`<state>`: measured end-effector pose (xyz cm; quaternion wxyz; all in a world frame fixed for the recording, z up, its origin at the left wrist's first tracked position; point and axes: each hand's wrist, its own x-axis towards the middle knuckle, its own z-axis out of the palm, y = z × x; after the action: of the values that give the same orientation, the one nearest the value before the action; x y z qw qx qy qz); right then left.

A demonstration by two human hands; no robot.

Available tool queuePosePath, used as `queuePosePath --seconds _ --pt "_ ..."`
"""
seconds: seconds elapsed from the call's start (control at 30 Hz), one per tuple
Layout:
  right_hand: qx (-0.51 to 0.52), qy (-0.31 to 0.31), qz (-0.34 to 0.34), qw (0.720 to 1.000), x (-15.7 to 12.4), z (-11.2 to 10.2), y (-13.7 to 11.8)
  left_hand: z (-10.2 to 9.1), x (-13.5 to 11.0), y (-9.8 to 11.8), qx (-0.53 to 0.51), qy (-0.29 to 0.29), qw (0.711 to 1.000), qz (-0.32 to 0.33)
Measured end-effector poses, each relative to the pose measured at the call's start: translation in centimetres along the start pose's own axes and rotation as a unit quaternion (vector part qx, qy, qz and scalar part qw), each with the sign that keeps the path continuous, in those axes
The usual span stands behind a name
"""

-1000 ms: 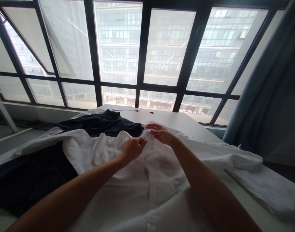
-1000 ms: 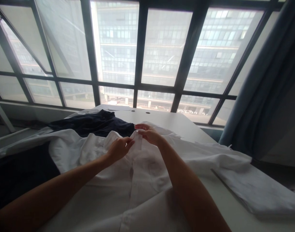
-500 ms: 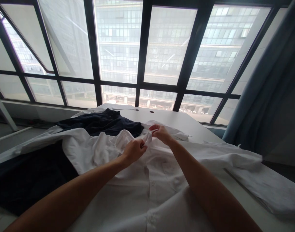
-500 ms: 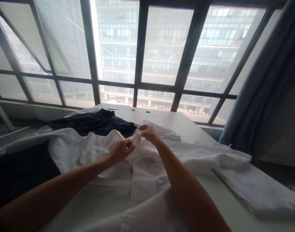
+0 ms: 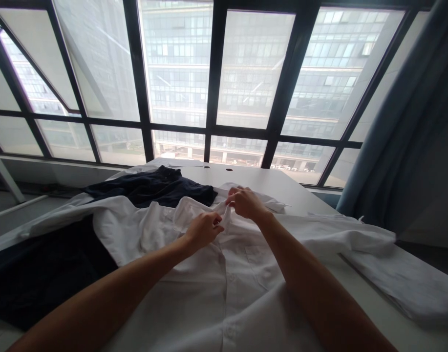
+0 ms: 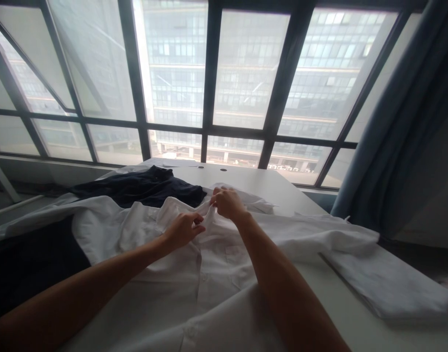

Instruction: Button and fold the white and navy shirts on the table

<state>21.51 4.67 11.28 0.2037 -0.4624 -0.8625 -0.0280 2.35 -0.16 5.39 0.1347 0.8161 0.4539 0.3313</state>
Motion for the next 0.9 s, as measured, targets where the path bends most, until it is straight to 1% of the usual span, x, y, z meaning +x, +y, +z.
queuePosePath --seconds 0.07,0.1,0.13,0.17,0.2,0.23,0.27,0.3,0.33,0.37,0.4,0.47,0.53,0.63,0.7,0.73,0.8,0.9 --pt "-0.07 0.03 0.033 0.997 0.0 -0.1 -0.1 -1.0 0.4 -0.3 0.025 0.004 0.999 0.027" --pt "-0.109 0.043 0.058 0.991 -0.1 -0.2 -0.1 -1.8 0.7 -0.6 0.044 -0.004 0.998 0.049" --pt "-0.144 0.052 0.086 0.984 -0.2 -0.2 0.0 -2.8 0.9 -1.0 0.066 -0.027 0.995 0.075" --pt "-0.171 0.053 0.11 0.978 -0.3 -0.3 0.2 -3.9 1.2 -1.5 0.089 -0.063 0.989 0.1" --pt "-0.186 0.046 0.125 0.973 -0.4 -0.3 0.4 -5.0 1.4 -2.1 0.111 -0.121 0.979 0.124" --pt "-0.19 0.031 0.131 0.972 -0.5 -0.2 0.7 -6.1 1.6 -2.8 0.132 -0.187 0.964 0.138" --pt "-0.184 0.012 0.13 0.974 -0.6 0.0 0.9 -7.1 1.7 -3.5 0.156 -0.237 0.95 0.134" --pt "-0.17 -0.006 0.125 0.977 -0.7 0.2 1.2 -7.9 1.8 -4.3 0.178 -0.268 0.939 0.122" --pt "-0.149 -0.024 0.114 0.982 -0.7 0.5 1.4 -8.4 1.9 -4.9 0.197 -0.281 0.933 0.109" --pt "-0.123 -0.038 0.098 0.987 -0.7 0.7 1.6 -8.8 2.0 -5.5 0.212 -0.279 0.931 0.097" --pt "-0.093 -0.051 0.078 0.991 -0.7 1.0 1.7 -9.0 2.1 -6.0 0.224 -0.267 0.933 0.09" --pt "-0.033 -0.065 0.031 0.997 -0.6 1.2 1.7 -8.9 2.3 -6.6 0.233 -0.22 0.943 0.092" --pt "0.008 -0.068 -0.01 0.998 -0.5 1.2 1.4 -8.6 2.6 -6.6 0.226 -0.146 0.958 0.097" --pt "0.033 -0.067 -0.041 0.996 -0.3 1.0 0.7 -7.8 2.9 -6.2 0.168 -0.022 0.981 0.092" --pt "0.04 -0.062 -0.044 0.996 -0.3 0.9 0.4 -7.1 2.9 -6.0 0.102 0.035 0.991 0.081" --pt "0.045 -0.054 -0.042 0.997 -0.2 0.8 0.3 -6.6 2.9 -5.9 0.068 0.053 0.993 0.079" --pt "0.067 -0.031 -0.037 0.997 -0.2 0.6 0.1 -5.7 2.9 -6.0 0.012 0.07 0.994 0.085" --pt "0.133 -0.019 -0.045 0.99 0.0 -0.3 -0.2 -4.5 2.7 -6.1 -0.027 0.064 0.994 0.083"
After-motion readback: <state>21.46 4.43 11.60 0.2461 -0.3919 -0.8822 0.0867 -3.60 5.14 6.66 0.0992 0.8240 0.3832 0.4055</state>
